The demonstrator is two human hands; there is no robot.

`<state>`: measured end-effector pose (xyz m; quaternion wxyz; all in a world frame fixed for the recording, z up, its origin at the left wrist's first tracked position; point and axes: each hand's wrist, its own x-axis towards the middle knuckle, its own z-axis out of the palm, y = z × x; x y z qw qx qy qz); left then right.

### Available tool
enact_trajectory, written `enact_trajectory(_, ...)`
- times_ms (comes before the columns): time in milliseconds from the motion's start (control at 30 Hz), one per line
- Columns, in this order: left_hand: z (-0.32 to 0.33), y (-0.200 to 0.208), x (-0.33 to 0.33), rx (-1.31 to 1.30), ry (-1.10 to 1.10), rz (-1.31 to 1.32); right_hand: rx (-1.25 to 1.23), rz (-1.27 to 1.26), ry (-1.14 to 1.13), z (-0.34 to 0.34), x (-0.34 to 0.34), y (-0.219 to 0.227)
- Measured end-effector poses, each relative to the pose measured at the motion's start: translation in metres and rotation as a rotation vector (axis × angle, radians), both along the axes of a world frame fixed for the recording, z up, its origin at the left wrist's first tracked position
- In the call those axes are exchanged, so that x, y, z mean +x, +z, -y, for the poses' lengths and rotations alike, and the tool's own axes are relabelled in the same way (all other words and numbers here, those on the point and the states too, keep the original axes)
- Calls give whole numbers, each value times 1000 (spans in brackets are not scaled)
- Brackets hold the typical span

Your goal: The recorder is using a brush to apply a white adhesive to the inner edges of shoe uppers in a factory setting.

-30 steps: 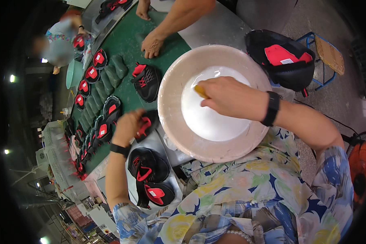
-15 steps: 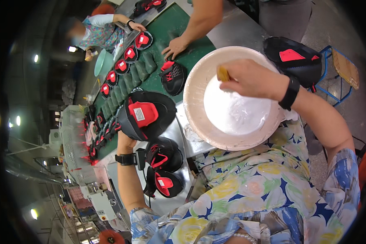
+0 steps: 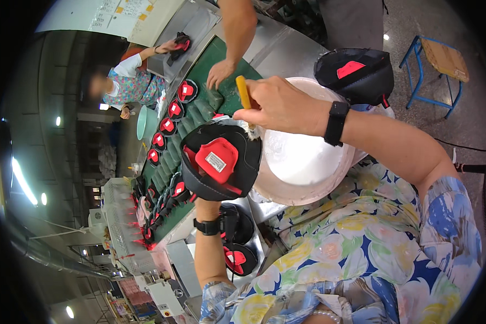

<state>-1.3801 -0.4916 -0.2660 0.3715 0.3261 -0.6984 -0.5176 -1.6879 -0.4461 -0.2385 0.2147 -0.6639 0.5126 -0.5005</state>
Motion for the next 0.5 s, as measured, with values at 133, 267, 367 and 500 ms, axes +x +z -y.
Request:
enact_trajectory(133,-9,-28,-13,-99,204,-210,143,184,-110,-13,8,-14)
enact_trajectory(267,-11,-50,-13,-175,363,-350,249,288,-110,-24,21,-25)
enact_trajectory(367,-9,-50,-10,-307,401,-316,430,582,2,-29,31,-35)
enact_trajectory(500,-5,-39,0,-425,446,-106,445,676,65,-33,31,-37)
